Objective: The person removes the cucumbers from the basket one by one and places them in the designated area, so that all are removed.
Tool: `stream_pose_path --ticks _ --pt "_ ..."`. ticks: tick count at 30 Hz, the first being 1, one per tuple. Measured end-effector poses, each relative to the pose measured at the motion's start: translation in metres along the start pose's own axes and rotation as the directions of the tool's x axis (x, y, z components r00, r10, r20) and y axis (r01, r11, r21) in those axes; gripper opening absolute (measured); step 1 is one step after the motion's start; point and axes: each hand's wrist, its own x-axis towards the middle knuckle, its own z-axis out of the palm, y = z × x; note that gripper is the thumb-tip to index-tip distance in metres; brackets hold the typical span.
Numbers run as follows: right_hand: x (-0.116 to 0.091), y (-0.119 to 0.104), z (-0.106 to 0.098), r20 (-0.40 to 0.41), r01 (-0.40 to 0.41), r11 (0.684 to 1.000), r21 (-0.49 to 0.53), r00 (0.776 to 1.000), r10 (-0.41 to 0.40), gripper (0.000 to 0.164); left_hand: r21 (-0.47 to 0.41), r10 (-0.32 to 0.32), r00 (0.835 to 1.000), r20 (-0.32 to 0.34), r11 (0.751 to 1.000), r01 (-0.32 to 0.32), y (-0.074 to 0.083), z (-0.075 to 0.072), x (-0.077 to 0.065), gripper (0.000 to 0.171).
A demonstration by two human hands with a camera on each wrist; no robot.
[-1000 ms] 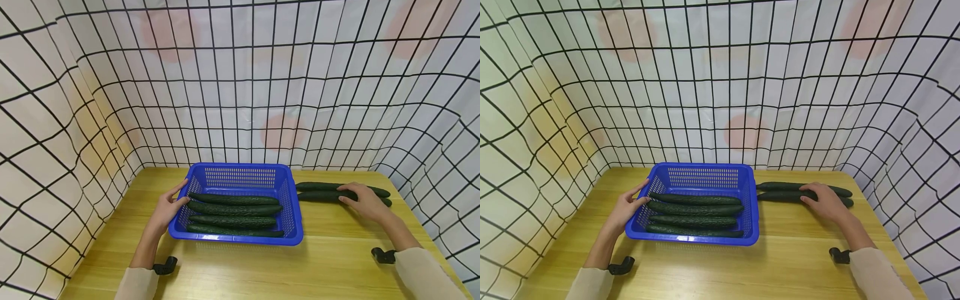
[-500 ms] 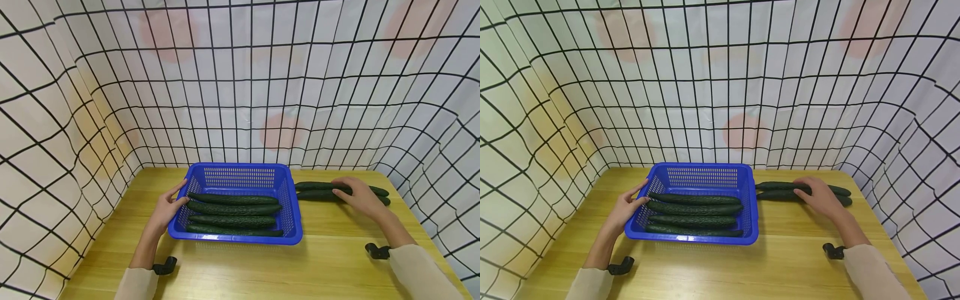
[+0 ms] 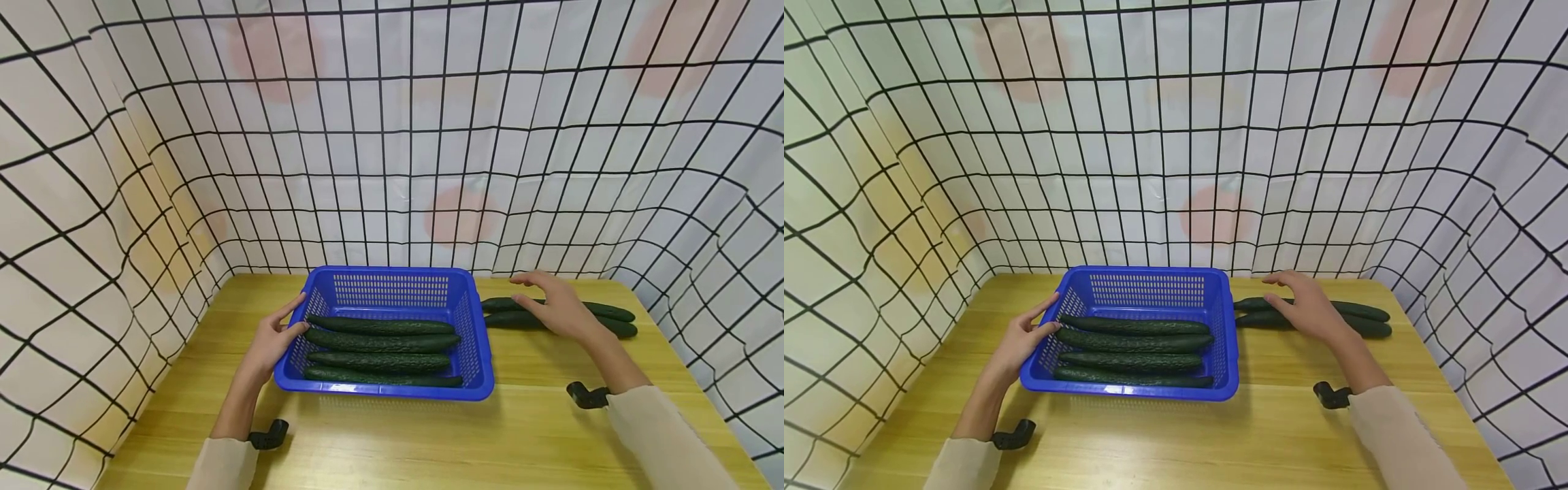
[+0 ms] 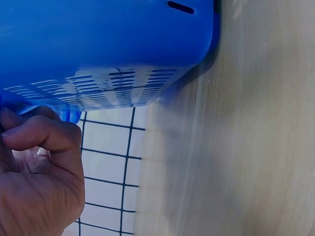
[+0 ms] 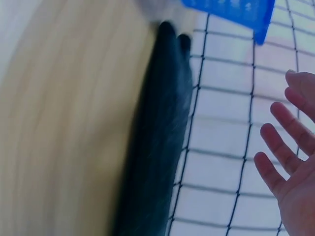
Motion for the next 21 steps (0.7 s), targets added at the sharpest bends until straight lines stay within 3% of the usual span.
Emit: stream_pose_path --ticks 9,21 --pt "0.032 -0.038 0.007 0.001 0.06 0.997 0.054 0.998 -0.06 0.041 -0.003 -0.005 1.0 0.005 1.0 0.005 0.002 -0.001 -0.002 0.063" --pt "0.064 -0.102 0.015 0.096 0.129 0.984 0.124 0.985 -0.142 0.046 0.004 -0.006 1.0 0.005 1.0 0.006 0.001 0.0 -0.001 0.062"
